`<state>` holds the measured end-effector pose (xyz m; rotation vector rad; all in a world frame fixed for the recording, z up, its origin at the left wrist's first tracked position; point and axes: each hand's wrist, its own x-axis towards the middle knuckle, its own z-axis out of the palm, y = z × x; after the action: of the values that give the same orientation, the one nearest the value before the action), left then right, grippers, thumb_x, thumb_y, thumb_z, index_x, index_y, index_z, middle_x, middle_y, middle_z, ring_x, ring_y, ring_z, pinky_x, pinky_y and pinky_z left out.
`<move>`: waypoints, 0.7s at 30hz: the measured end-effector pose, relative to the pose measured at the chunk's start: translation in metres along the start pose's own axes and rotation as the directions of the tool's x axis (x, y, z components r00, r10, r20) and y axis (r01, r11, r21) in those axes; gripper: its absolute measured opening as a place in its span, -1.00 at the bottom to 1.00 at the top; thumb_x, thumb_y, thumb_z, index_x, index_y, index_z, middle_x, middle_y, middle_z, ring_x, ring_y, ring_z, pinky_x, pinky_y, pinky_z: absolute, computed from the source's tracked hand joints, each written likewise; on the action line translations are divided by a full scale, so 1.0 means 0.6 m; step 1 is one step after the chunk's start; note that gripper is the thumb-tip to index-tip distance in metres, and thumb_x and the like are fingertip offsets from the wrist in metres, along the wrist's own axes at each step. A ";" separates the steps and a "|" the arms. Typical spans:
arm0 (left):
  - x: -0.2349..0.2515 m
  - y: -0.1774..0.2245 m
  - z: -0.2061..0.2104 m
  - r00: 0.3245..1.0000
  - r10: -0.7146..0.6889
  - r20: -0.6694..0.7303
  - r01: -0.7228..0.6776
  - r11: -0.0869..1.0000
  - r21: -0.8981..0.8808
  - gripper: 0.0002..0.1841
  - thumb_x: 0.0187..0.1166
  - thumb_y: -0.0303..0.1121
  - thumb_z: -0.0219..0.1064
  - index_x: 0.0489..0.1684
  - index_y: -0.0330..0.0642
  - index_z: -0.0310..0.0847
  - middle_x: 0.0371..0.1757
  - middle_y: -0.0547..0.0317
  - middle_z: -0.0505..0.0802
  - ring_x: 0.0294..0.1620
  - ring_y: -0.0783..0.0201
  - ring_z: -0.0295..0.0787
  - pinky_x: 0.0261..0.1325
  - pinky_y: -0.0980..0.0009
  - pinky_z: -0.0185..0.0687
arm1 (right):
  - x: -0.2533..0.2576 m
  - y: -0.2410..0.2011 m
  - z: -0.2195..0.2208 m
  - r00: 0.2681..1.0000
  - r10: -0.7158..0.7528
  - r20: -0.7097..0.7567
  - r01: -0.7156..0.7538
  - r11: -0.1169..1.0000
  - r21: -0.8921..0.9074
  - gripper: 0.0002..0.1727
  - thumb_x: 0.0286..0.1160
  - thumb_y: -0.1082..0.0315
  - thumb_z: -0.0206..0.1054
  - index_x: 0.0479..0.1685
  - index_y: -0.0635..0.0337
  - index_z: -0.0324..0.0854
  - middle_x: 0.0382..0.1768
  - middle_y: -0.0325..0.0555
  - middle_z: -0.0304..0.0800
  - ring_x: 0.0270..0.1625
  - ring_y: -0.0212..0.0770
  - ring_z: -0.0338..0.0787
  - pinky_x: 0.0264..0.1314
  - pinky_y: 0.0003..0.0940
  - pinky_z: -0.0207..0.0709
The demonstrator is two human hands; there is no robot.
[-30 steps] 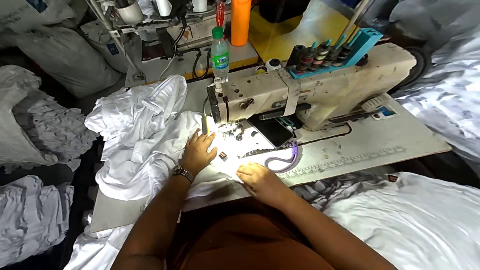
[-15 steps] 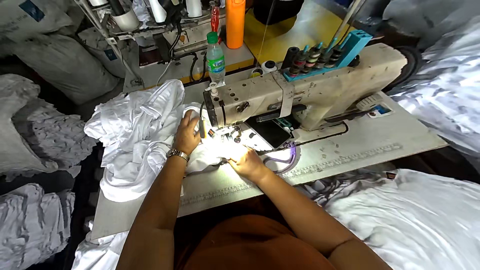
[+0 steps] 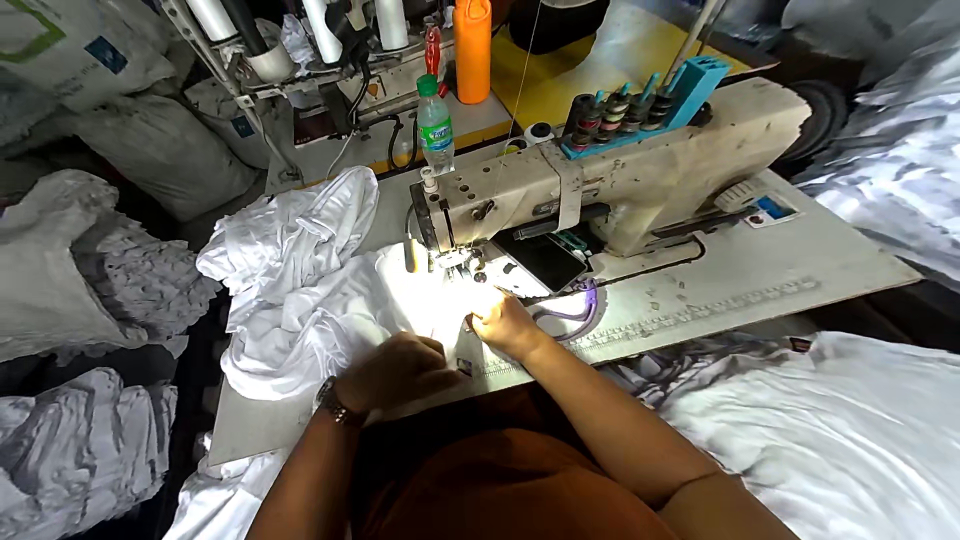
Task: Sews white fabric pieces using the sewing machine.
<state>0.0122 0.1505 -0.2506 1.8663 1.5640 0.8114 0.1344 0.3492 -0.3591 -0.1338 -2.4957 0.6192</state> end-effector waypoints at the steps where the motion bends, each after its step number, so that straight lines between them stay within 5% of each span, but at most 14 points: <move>1: 0.013 0.000 0.007 1.000 0.000 0.013 -0.001 1.000 0.025 -0.47 0.77 -0.10 0.19 -0.69 -0.26 0.59 -0.43 0.12 0.74 -0.35 0.36 0.65 -0.24 0.43 0.55 | -0.001 0.000 0.000 1.000 0.003 -0.005 -0.003 1.000 -0.002 -0.76 0.51 0.38 0.24 -0.35 0.25 0.82 -0.20 0.02 0.91 0.05 0.00 0.89 0.24 -0.02 0.72; 4: 0.046 -0.030 0.039 0.976 -0.065 -0.207 0.098 0.984 0.150 -0.55 0.83 -0.12 0.10 -0.31 -0.31 0.73 -0.18 0.03 0.81 -0.06 0.25 0.74 0.11 0.32 0.65 | 0.000 -0.001 -0.002 1.000 0.024 0.020 -0.024 1.000 0.017 -0.77 0.49 0.40 0.25 -0.28 0.28 0.83 -0.11 0.07 0.92 0.13 0.04 0.88 0.30 0.01 0.69; 6: 0.062 -0.068 0.064 0.913 -0.183 -0.364 0.273 0.938 0.213 -0.55 0.82 -0.04 0.05 0.25 -0.18 0.71 0.19 0.05 0.84 0.31 0.19 0.70 0.48 0.19 0.53 | 0.000 0.003 -0.001 0.998 0.021 0.058 -0.022 0.999 0.025 -0.75 0.59 0.36 0.22 -0.12 0.25 0.82 0.02 0.04 0.90 0.24 -0.01 0.85 0.41 -0.03 0.66; 8: 0.069 -0.113 0.084 0.877 -0.227 -0.424 0.388 0.855 0.345 -0.46 0.81 0.04 -0.01 0.52 -0.07 0.60 0.48 0.09 0.73 0.58 0.13 0.56 0.68 0.03 0.36 | -0.002 0.007 0.005 1.000 -0.003 0.021 0.002 1.000 0.005 -0.74 0.57 0.36 0.22 -0.21 0.24 0.84 -0.01 0.02 0.92 0.21 -0.04 0.87 0.37 -0.08 0.69; 11: 0.068 -0.136 0.100 0.872 -0.205 -0.444 0.443 0.714 0.541 -0.46 0.76 0.12 -0.06 0.46 0.11 0.66 0.50 0.15 0.71 0.58 0.08 0.53 0.58 -0.08 0.35 | -0.004 0.008 0.009 1.000 -0.016 0.005 0.016 1.000 -0.005 -0.74 0.56 0.33 0.24 -0.31 0.23 0.85 -0.11 0.03 0.93 0.12 -0.03 0.89 0.29 -0.09 0.72; 21: 0.075 -0.137 0.087 0.879 -0.228 -0.419 0.453 0.676 0.581 -0.46 0.66 0.14 0.01 0.46 0.20 0.67 0.47 0.14 0.71 0.54 0.07 0.53 0.58 -0.08 0.32 | -0.003 0.011 0.011 0.999 -0.043 0.004 0.043 0.999 0.011 -0.75 0.60 0.33 0.24 -0.21 0.19 0.85 -0.08 -0.02 0.94 0.13 -0.08 0.89 0.33 -0.16 0.70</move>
<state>0.0049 0.2053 -0.3423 1.8267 2.5933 0.3917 0.1325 0.3521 -0.3678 -0.0745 -2.4920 0.6157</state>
